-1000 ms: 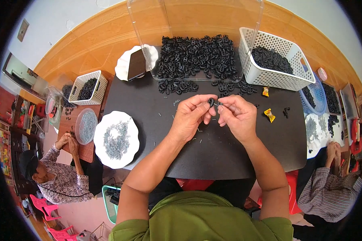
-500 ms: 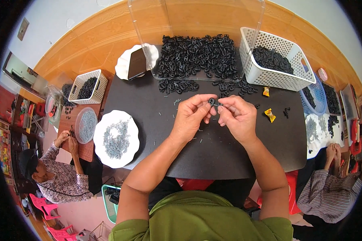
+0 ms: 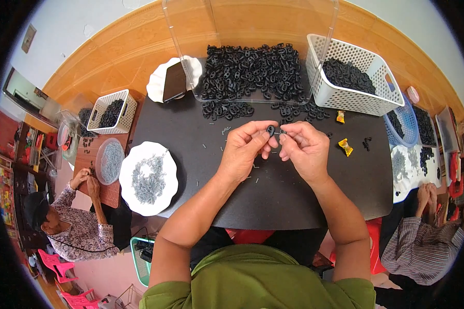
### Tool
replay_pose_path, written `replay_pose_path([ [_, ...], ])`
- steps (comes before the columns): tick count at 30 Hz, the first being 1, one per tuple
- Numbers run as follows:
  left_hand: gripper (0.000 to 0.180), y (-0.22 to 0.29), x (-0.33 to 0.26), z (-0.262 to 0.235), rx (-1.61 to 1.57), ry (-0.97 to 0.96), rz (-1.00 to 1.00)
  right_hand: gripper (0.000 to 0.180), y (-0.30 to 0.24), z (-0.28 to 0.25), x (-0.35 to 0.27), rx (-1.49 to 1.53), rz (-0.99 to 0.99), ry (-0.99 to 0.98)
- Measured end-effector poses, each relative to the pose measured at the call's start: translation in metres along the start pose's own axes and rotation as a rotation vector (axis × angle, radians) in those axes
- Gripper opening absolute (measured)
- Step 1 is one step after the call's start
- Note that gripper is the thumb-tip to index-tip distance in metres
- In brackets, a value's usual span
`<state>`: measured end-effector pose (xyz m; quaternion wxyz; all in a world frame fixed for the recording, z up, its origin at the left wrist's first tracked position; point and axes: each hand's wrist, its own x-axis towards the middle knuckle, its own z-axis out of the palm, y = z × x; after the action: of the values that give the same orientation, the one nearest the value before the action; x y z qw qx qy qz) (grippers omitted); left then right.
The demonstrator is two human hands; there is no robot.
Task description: The person picks up plastic pieces and small pins from the table and assembles them together by hand.
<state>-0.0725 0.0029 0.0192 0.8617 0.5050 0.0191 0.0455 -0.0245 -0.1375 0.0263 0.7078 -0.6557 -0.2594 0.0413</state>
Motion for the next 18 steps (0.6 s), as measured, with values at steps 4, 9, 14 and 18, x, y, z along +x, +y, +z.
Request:
replay_pose_path([
  [4, 0.020, -0.0039, 0.0001, 0.0008, 0.100, 0.026, 0.059, 0.014, 0.0025, 0.0017, -0.0007, -0.022, -0.018, 0.028],
  [9, 0.020, -0.0051, -0.0020, 0.0032, 0.155, 0.057, 0.092, 0.010, -0.0006, 0.0050, -0.0003, -0.050, -0.067, 0.040],
  [14, 0.020, -0.0034, -0.0029, 0.0041, 0.164, 0.044, 0.100, 0.010, -0.0004, 0.0039, 0.0006, -0.033, -0.088, 0.010],
  [18, 0.018, -0.0063, -0.0011, 0.0001, 0.154, 0.023, 0.081, 0.011, -0.0030, 0.0042, 0.0010, -0.003, -0.045, -0.033],
])
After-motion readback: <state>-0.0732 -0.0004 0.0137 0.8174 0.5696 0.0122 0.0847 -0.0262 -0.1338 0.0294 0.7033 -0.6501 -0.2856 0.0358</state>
